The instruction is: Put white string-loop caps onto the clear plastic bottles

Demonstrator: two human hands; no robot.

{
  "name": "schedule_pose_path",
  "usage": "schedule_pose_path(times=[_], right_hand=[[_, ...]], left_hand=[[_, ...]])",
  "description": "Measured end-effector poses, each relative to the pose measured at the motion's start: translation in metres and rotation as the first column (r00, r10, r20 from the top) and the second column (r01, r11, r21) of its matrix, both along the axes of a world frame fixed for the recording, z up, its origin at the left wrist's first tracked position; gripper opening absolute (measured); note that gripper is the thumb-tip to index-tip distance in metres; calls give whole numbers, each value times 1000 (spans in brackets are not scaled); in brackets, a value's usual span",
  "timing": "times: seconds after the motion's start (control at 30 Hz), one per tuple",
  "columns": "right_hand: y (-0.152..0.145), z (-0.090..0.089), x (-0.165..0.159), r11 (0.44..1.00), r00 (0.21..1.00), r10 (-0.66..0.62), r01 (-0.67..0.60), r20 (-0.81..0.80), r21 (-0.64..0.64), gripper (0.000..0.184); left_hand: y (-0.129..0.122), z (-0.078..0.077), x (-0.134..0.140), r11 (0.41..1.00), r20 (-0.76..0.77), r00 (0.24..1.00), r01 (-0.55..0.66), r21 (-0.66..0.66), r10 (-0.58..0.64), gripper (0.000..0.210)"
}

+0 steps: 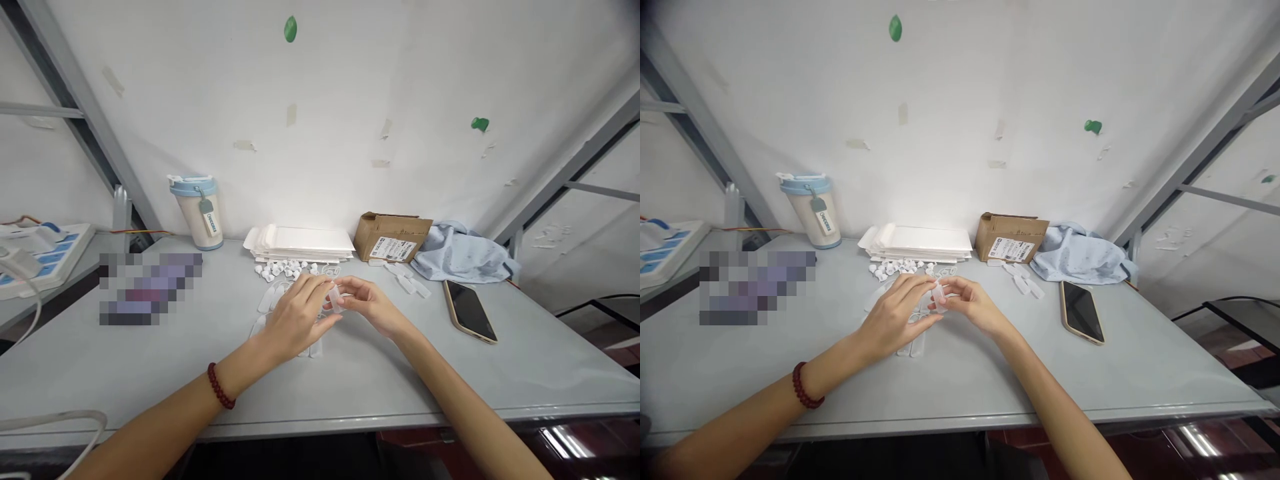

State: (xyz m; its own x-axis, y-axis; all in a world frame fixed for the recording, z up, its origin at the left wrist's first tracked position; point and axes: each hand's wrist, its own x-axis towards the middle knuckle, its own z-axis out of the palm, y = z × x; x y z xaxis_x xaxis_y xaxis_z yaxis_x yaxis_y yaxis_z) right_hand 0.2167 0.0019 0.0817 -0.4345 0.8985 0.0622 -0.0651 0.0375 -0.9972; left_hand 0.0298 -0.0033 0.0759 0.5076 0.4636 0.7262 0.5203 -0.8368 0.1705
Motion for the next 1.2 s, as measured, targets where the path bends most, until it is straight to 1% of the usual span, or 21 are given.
schedule_pose_path(times=[0.1,0.2,0.3,0.4,0.5,0.6,0.7,0.8,0.87,0.97,1.2], right_hand=[[-1,0,-2,1000,1000,-4,4,9,5,27],[-1,1,-2,1000,1000,-1,1,8,8,27],[-1,3,0,1000,999,29,-29,15,8,27],[1,3,5,999,996,48,-49,71,23,26],[4,5,13,997,980,74,-78,183,12,23],[5,9,22,986,947,164,-160,277,-36,22],[4,13,30,960,890,281,-266,360,-92,23],[4,15,34,918,815,396,-356,422,-175,25],[4,14,35,898,781,439,-384,443,-214,27],[5,11,34,886,760,463,-397,455,-240,29],[6,9,29,883,730,469,-393,497,-255,37]], left_hand=[[0,0,-1,1000,-67,998,-9,28,11,32],[-1,-1,-1,999,-81,997,-19,35,22,29],[-2,-3,0,1000,-63,998,-29,8,29,29],[-3,-3,1,998,-52,999,-9,-56,6,27],[-5,-1,1,981,-24,998,57,-183,-62,30],[-8,2,0,940,-23,986,152,-306,-167,35],[-12,7,-1,882,-74,955,235,-408,-288,36],[-15,10,-1,837,-114,926,268,-478,-361,35],[-16,10,-2,824,-144,917,255,-506,-372,32],[-15,11,-3,821,-185,917,210,-530,-354,29],[-15,15,-4,830,-270,917,105,-547,-294,21]])
